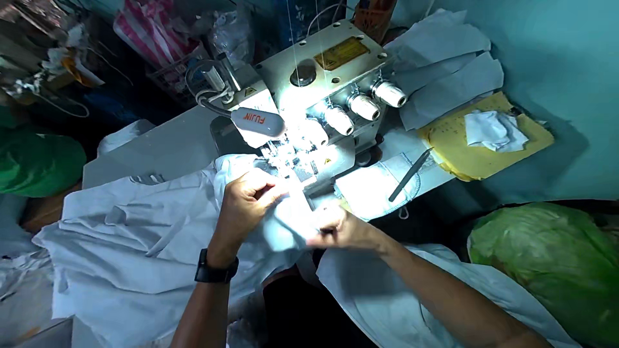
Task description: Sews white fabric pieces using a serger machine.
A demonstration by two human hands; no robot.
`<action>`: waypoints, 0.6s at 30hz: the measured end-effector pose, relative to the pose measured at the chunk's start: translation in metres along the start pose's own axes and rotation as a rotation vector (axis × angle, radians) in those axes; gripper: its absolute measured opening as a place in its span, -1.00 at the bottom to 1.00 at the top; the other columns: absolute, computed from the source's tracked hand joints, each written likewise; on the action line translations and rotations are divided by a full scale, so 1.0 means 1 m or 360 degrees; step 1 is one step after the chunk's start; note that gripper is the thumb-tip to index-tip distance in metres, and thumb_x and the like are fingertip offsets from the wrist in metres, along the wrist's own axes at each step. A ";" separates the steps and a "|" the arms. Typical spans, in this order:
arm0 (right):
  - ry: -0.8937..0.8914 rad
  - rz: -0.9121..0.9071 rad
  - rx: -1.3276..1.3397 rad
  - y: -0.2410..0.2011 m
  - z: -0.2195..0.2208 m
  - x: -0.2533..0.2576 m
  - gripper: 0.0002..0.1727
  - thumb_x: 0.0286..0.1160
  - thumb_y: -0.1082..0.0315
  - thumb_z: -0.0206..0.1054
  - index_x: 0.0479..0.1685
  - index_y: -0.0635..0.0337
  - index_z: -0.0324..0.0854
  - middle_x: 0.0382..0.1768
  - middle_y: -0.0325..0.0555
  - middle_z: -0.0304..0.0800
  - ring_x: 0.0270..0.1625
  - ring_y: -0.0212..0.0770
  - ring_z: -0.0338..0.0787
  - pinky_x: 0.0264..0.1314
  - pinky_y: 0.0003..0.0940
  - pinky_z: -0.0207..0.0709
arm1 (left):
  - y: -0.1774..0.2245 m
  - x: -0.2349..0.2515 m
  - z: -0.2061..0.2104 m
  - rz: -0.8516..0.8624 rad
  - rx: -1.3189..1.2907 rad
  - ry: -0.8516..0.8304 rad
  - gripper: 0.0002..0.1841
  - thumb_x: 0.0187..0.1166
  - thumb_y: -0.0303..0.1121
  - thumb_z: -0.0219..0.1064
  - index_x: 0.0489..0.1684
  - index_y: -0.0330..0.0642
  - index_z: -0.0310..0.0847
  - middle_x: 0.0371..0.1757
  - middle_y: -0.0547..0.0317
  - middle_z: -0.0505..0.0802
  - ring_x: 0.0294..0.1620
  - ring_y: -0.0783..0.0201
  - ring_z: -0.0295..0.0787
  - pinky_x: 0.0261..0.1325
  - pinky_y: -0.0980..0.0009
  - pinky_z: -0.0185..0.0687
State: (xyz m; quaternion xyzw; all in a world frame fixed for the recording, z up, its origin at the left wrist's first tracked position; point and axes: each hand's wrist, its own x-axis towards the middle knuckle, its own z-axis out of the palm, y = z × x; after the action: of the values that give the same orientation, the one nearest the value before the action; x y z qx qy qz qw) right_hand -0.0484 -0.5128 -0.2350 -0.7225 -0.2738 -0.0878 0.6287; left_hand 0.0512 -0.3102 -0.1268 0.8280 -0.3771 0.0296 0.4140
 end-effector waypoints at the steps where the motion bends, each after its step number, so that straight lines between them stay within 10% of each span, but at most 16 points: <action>1: -0.0039 -0.0002 0.0132 -0.007 0.003 -0.008 -0.62 0.47 0.31 0.45 -0.68 0.35 0.60 -0.60 -0.16 0.63 -0.43 -0.58 0.56 -0.35 -0.71 0.38 | 0.000 -0.004 -0.001 0.0005 0.0021 -0.0014 -0.93 0.41 -0.44 0.51 -0.39 -0.25 0.81 -0.26 0.31 0.79 -0.22 0.65 0.66 -0.08 0.75 0.56; 8: 0.0224 0.0019 -0.0145 -0.008 0.030 -0.065 -0.62 0.56 0.30 0.42 -0.61 0.34 0.57 -0.55 -0.02 0.63 -0.43 -0.36 0.63 -0.34 -0.58 0.48 | 0.006 -0.016 0.000 -0.0039 0.0175 0.0013 -0.91 0.46 -0.38 0.49 -0.36 -0.17 0.89 -0.33 0.35 0.72 -0.26 0.64 0.59 -0.15 0.75 0.46; 18: 0.0527 0.0325 0.0109 -0.016 0.035 -0.090 -0.69 0.37 0.32 0.57 -0.61 0.34 0.68 -0.31 -0.11 0.87 -0.25 -0.61 0.74 -0.20 -0.79 0.56 | 0.012 -0.015 -0.001 -0.0131 0.0163 -0.0017 -0.89 0.47 -0.36 0.46 -0.34 -0.16 0.90 -0.32 0.38 0.72 -0.25 0.66 0.59 -0.16 0.76 0.46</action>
State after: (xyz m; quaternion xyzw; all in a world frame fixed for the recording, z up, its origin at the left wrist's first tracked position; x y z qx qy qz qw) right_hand -0.1397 -0.5039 -0.2704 -0.7005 -0.0949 -0.1319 0.6949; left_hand 0.0329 -0.3050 -0.1235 0.8629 -0.3430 0.0276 0.3700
